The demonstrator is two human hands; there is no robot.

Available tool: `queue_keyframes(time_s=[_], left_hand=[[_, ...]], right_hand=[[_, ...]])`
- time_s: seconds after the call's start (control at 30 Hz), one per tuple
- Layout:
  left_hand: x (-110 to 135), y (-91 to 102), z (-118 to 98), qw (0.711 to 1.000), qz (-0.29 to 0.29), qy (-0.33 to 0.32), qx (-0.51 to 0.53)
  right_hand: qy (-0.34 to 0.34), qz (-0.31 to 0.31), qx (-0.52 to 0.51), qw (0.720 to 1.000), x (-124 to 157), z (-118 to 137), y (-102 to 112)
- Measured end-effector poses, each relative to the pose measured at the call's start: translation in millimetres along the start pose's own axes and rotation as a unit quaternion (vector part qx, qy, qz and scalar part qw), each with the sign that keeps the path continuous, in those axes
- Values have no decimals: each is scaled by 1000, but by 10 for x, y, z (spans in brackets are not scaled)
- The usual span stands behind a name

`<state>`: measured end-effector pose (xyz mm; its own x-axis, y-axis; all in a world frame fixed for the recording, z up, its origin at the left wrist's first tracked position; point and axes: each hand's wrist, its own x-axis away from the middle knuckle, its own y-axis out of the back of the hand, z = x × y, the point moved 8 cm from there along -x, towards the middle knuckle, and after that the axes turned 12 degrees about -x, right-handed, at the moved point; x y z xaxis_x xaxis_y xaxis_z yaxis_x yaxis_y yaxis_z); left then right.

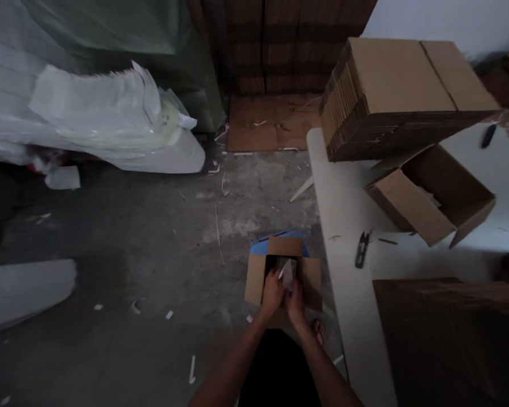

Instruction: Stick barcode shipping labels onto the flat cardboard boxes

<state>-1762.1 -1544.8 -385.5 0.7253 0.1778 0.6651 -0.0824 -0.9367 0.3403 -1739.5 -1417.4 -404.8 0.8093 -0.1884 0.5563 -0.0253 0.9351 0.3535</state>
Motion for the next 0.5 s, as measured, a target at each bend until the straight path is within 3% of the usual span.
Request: queue_keyframes(time_s=[0.17, 0.27, 0.37, 0.5], left_hand=[[744, 365, -305, 994, -18, -102, -25], [1284, 601, -600, 977, -48, -199, -54], [1861, 737, -1015, 941, -70, -314, -104], [2580, 941, -1549, 879, -137, -448, -93]], right_hand=[[-37, -36, -69, 996, 428, 351, 416], [-49, -21, -121, 991, 697, 747, 677], [-51, 59, -206, 975, 960, 1380, 819], [-2, 194, -286, 938, 1468, 2530, 1110]])
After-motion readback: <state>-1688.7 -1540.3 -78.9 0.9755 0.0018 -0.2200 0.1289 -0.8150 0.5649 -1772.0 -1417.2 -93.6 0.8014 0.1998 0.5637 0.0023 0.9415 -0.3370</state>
